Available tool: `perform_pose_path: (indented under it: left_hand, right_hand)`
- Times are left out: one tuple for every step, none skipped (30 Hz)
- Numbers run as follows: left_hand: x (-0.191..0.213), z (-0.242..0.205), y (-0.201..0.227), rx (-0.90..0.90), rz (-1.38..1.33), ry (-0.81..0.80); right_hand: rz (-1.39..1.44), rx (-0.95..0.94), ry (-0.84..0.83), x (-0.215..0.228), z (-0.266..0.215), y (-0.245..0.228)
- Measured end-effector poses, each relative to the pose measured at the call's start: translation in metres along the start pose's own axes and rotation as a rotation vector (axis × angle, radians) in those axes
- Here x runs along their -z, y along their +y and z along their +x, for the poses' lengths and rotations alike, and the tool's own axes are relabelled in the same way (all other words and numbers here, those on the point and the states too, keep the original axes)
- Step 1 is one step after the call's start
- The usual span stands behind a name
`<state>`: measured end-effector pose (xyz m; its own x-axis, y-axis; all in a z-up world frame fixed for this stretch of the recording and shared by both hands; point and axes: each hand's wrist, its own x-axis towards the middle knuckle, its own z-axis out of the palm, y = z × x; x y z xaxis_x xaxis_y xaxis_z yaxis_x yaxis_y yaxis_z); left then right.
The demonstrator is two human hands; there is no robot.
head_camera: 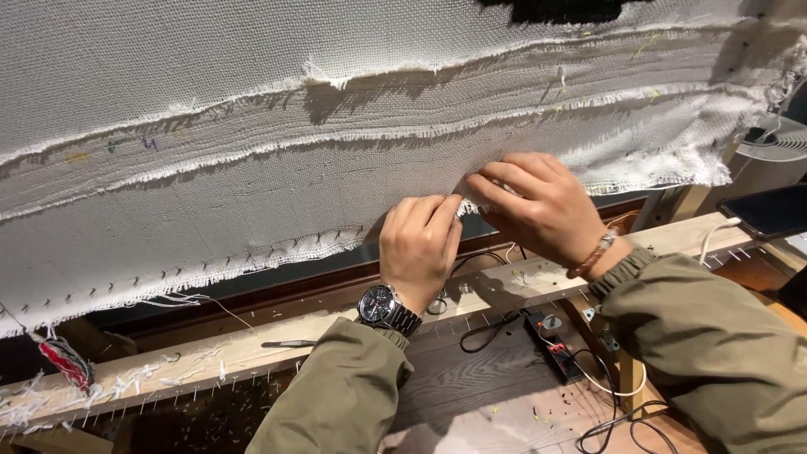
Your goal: The person is pulling a tufted rug canvas taut and securing it onto the tacks of a wooden frame to prepare it for further work or finishing.
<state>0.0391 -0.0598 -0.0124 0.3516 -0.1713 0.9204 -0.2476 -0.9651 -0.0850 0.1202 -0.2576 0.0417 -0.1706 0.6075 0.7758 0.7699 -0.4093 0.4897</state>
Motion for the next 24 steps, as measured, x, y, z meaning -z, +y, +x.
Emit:
perform_pose_path:
  left_hand:
    - [-0.002,-0.001,0.000,-0.001,-0.002,0.000]
    - [-0.003,-0.002,0.000,-0.002,0.001,0.013]
    - [-0.005,-0.002,0.000,-0.004,0.006,0.028]
    - [-0.004,-0.001,0.001,-0.004,0.006,0.029]
    - [-0.003,-0.001,0.001,-0.017,0.032,0.056]
    - [-0.003,0.000,0.001,-0.029,0.057,0.083]
    - [-0.003,0.001,0.000,-0.029,0.057,0.083]
    - [-0.004,0.002,-0.001,-0.052,0.099,0.096]
    - [-0.005,0.004,-0.001,-0.074,0.139,0.109]
    - [-0.003,0.004,-0.001,-0.072,0.138,0.108]
    - [-0.002,0.005,0.000,-0.107,0.127,0.114]
    - [0.000,0.006,0.001,-0.143,0.115,0.121]
    - [-0.002,0.004,0.000,-0.142,0.112,0.122]
    - [-0.004,0.002,-0.001,-0.166,0.096,0.136]
    - [-0.006,-0.001,-0.003,-0.189,0.081,0.148]
    - [-0.003,-0.002,-0.003,-0.187,0.079,0.147]
    - [-0.002,-0.002,-0.004,-0.186,0.046,0.149]
    - [-0.001,-0.003,-0.004,-0.184,0.013,0.151]
    - [-0.002,-0.004,-0.005,-0.182,0.011,0.149]
    - [-0.004,-0.005,-0.007,-0.172,-0.024,0.144]
    - [-0.005,-0.005,-0.010,-0.163,-0.056,0.140]
    - [-0.005,-0.003,-0.011,-0.162,-0.054,0.139]
    - [-0.004,-0.002,-0.012,-0.175,-0.081,0.157]
    - [-0.004,-0.002,-0.013,-0.188,-0.108,0.175]
  right_hand:
    - [-0.001,-0.001,-0.001,-0.004,-0.002,-0.001]
    - [-0.011,0.004,0.008,-0.008,-0.004,-0.002]
    - [-0.020,0.010,0.017,-0.013,-0.006,-0.004]
    - [-0.020,0.010,0.018,-0.012,-0.006,-0.004]
    - [0.000,0.017,0.020,-0.012,-0.006,-0.005]
    - [0.021,0.023,0.021,-0.012,-0.005,-0.007]
    - [0.022,0.023,0.021,-0.010,-0.006,-0.008]
    - [0.035,0.031,0.021,-0.009,-0.007,-0.008]
    - [0.049,0.040,0.018,-0.007,-0.008,-0.009]
    - [0.050,0.039,0.016,-0.004,-0.008,-0.011]
    - [0.069,0.050,0.026,-0.001,-0.007,-0.012]
    - [0.088,0.060,0.035,0.002,-0.007,-0.014]
    - [0.086,0.060,0.033,0.001,-0.009,-0.015]
    - [0.101,0.059,0.043,-0.001,-0.011,-0.016]
    - [0.119,0.056,0.053,-0.003,-0.012,-0.017]
    - [0.119,0.056,0.050,0.000,-0.011,-0.017]
    - [0.133,0.064,0.051,0.002,-0.011,-0.017]
    - [0.146,0.072,0.052,0.004,-0.010,-0.016]
    - [0.147,0.071,0.050,0.003,-0.012,-0.016]
    - [0.169,0.073,0.048,0.003,-0.013,-0.016]
    - [0.191,0.076,0.049,0.001,-0.013,-0.015]
    - [0.193,0.077,0.050,0.002,-0.011,-0.014]
    - [0.194,0.095,0.049,0.003,-0.009,-0.015]
    - [0.196,0.113,0.048,0.004,-0.008,-0.015]
